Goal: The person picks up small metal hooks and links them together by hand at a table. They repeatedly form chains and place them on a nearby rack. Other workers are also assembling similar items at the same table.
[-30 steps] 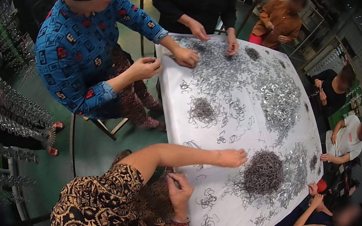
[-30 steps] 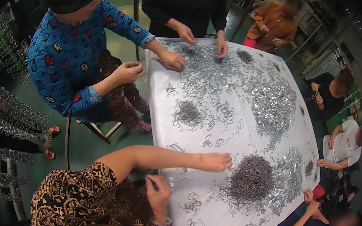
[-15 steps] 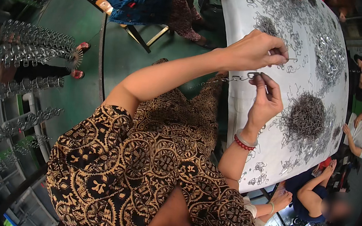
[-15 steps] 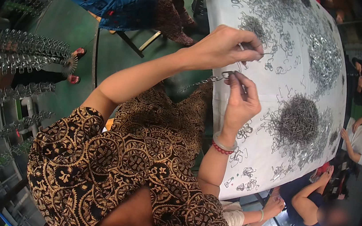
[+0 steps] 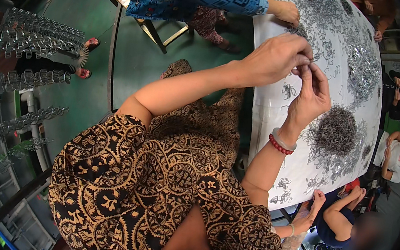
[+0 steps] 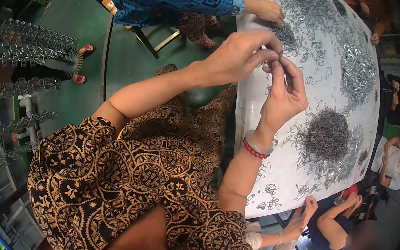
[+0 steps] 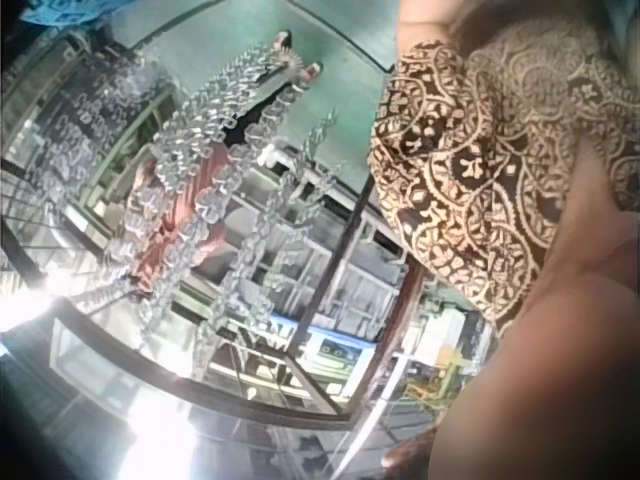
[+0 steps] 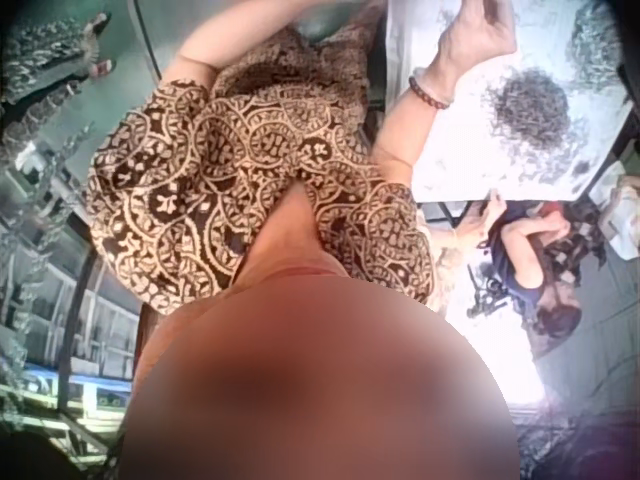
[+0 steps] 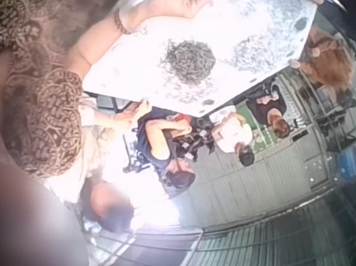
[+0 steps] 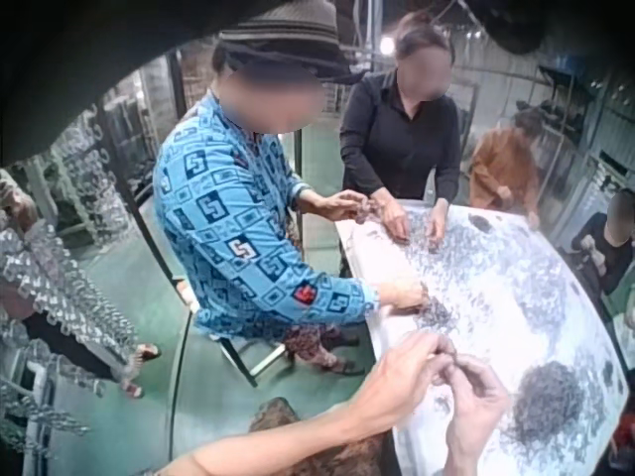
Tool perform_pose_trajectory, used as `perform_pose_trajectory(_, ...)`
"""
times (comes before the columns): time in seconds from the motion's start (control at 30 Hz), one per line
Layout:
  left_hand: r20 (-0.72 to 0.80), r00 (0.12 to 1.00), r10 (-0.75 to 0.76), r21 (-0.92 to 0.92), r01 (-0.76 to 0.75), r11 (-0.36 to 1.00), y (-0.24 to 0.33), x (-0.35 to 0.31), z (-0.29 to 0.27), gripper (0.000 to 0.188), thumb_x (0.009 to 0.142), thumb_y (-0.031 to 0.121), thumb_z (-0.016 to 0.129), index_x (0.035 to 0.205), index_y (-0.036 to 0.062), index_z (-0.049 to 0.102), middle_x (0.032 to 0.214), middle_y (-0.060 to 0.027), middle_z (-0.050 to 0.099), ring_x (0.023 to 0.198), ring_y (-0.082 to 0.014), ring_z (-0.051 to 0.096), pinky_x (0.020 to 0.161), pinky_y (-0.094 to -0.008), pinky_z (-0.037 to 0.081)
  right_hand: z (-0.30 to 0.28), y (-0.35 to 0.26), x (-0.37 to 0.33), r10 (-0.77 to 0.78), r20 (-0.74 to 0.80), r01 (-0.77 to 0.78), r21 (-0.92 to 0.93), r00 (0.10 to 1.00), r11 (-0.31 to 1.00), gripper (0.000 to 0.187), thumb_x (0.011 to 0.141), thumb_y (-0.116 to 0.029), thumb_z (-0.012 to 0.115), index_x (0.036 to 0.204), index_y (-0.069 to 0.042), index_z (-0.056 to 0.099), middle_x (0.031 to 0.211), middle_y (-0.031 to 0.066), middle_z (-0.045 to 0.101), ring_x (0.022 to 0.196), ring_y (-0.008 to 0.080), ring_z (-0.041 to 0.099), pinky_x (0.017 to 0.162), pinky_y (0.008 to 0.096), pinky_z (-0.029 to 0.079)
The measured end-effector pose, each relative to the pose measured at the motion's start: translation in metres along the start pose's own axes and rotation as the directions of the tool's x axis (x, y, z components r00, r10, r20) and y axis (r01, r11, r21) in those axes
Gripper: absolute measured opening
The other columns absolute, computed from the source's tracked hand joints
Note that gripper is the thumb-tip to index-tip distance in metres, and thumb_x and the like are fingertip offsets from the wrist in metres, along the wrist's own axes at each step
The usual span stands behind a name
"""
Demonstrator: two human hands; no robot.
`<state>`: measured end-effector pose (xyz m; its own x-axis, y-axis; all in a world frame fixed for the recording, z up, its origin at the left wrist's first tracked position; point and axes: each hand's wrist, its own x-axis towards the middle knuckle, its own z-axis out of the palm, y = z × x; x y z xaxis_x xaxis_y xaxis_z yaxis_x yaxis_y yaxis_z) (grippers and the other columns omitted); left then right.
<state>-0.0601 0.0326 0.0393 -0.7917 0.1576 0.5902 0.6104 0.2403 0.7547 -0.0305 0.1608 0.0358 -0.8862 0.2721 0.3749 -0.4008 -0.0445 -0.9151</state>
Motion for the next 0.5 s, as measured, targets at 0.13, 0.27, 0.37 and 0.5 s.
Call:
perform_pose_trajectory(0.13, -0.138, 0.990, 0.041, -0.054, -0.049, 0.997, 0.009, 0.021, -0.019, 0.012, 0.092, 0.007, 0.064, 0.101, -0.0009, 0.063, 0.090, -0.0105, 0.071, 0.079, -0.0163, 0.068, 0.069, -0.0293, 0.054, 0.009, -0.022, 0.021, -0.148, 0.000, 0.146, -0.180, 0.989, 0.973, 0.017, 0.087, 0.006, 0.067, 0.104, 0.004, 0.070, 0.102, 0.0128, 0.068, 0.078, 0.0176, 0.067, 0.070, 0.0284, 0.058)
perform_pose_trajectory(0.27, -0.253, 0.964, 0.079, -0.085, -0.103, 0.991, 0.015, 0.042, -0.041, 0.010, 0.091, 0.006, 0.064, 0.098, -0.0023, 0.064, 0.090, -0.0108, 0.072, 0.082, -0.0147, 0.069, 0.071, -0.0277, 0.054, -0.001, -0.038, 0.039, -0.321, -0.154, 0.304, -0.125, 0.934, 0.944, 0.019, 0.093, 0.002, 0.060, 0.110, 0.010, 0.065, 0.103, 0.0183, 0.069, 0.080, 0.0201, 0.067, 0.070, 0.0301, 0.058)
perform_pose_trajectory(0.37, -0.377, 0.902, 0.213, 0.017, -0.224, 0.975, 0.016, 0.047, -0.055, 0.010, 0.088, 0.006, 0.066, 0.094, -0.0021, 0.065, 0.081, -0.0133, 0.072, 0.072, -0.0237, 0.072, 0.063, -0.0316, 0.054, -0.008, -0.036, 0.044, -0.272, -0.181, 0.250, -0.134, 0.945, 0.959, 0.022, 0.095, 0.002, 0.057, 0.113, 0.012, 0.062, 0.103, 0.0204, 0.068, 0.081, 0.0202, 0.067, 0.070, 0.0308, 0.058)
perform_pose_trajectory(0.5, -0.280, 0.943, 0.181, 0.066, -0.169, 0.983, 0.011, 0.034, -0.073, 0.011, 0.089, 0.006, 0.065, 0.096, -0.0029, 0.064, 0.086, -0.0109, 0.071, 0.079, -0.0194, 0.071, 0.068, -0.0290, 0.054, -0.013, -0.029, 0.042, -0.242, -0.158, 0.229, -0.094, 0.957, 0.969, 0.023, 0.095, 0.000, 0.057, 0.114, 0.012, 0.061, 0.104, 0.0211, 0.067, 0.082, 0.0203, 0.066, 0.069, 0.0311, 0.057)
